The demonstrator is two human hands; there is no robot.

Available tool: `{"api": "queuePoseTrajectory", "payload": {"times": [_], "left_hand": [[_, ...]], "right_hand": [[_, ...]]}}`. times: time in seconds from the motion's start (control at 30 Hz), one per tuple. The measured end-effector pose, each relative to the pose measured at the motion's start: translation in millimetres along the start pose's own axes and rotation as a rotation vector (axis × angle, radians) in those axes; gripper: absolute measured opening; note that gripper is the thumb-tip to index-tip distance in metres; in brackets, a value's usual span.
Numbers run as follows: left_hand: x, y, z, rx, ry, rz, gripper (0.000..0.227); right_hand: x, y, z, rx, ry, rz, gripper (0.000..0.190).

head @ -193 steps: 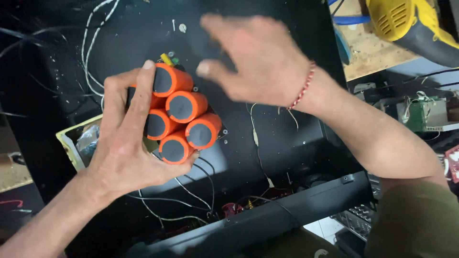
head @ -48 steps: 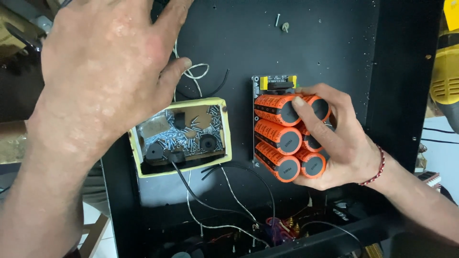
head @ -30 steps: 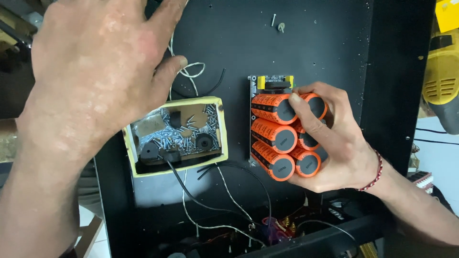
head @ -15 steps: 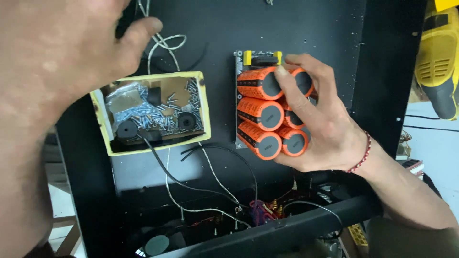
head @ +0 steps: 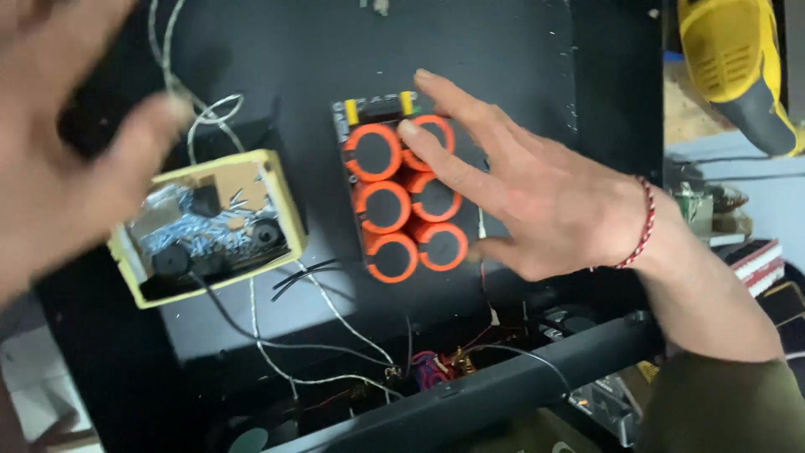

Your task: The person sorts small metal screws and washers from a yellow box onto a black work surface. They then pick up a battery pack with orange cylindrical cells and place it on the surface, followed by picking up a pair of pliers.

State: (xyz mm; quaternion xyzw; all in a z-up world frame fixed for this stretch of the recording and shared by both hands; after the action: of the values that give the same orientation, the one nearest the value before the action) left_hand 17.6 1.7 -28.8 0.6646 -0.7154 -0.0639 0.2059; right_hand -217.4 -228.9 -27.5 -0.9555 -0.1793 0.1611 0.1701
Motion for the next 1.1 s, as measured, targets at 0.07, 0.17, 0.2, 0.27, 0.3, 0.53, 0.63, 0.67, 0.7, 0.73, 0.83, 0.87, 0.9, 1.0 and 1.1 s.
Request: {"api": "queuePoseTrajectory", "payload": {"times": [0.07, 0.17, 0.2, 0.27, 0.3, 0.53, 0.63, 0.67, 0.7, 0.73, 0.83, 0.87, 0.9, 1.0, 1.1], "left_hand": [[8, 28, -3, 0.285, -0.098, -0.124, 0.071], [36, 85, 2, 0.047, -0.136, -0.109, 0.099], [43, 91, 10, 0.052, -0.145, -0.099, 0.099], [54, 102, 31, 0.136, -0.317, -0.061, 0.134], [60, 105, 37, 0.144, -0.325, -0.059, 0.134], [94, 118, 66, 0.207, -0.272, -0.096, 0.132], [101, 124, 69, 0.219, -0.278, -0.142, 0.114], [102, 124, 70, 0.231, -0.306, -0.176, 0.111], [102, 122, 73, 0.234, -0.314, -0.172, 0.111], [101, 122, 73, 0.19, -0.274, -0.107, 0.104], [99, 123, 71, 0.097, -0.197, -0.017, 0.089], [99, 124, 69, 0.047, -0.156, 0.007, 0.08], [97, 128, 63, 0.046, -0.157, 0.015, 0.08], [99, 136, 42, 0.084, -0.111, 0.024, 0.074], [95, 107, 26, -0.54, -0.04, -0.701, 0.037]], "right_hand": [[-8, 3, -8, -0.091, -0.089, 0.041, 0.12], [-25, 10, -17, -0.128, -0.046, 0.055, 0.112], [-30, 9, -20, -0.122, -0.035, 0.063, 0.112], [-38, 7, -27, -0.201, 0.023, 0.096, 0.092], [-42, 6, -28, -0.198, 0.033, 0.097, 0.092], [-74, 17, -13, -0.267, 0.105, 0.196, 0.08], [-83, 23, -5, -0.265, 0.162, 0.196, 0.076], [-85, 24, -3, -0.274, 0.186, 0.196, 0.075], [-85, 25, -1, -0.268, 0.192, 0.2, 0.075], [-85, 25, 0, -0.247, 0.221, 0.182, 0.074], [-84, 25, 4, -0.225, 0.261, 0.161, 0.07], [-84, 25, 6, -0.226, 0.27, 0.159, 0.067], [-84, 27, 7, -0.226, 0.272, 0.167, 0.067], [-86, 33, 12, -0.161, 0.289, 0.135, 0.062], [-87, 40, 16, -0.164, 0.289, 0.152, 0.06]]}}
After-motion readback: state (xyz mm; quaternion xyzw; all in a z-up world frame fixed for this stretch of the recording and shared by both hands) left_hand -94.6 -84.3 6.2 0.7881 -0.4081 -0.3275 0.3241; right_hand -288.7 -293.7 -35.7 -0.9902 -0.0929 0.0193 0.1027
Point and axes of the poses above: each hand's wrist, its own x-axis towards the middle knuckle, its own z-axis out of the palm, y = z × x, the point moved 4 cm from there along x, towards the middle knuckle, and after that the axes turned 14 degrees about -y, right-handed, at the moved point
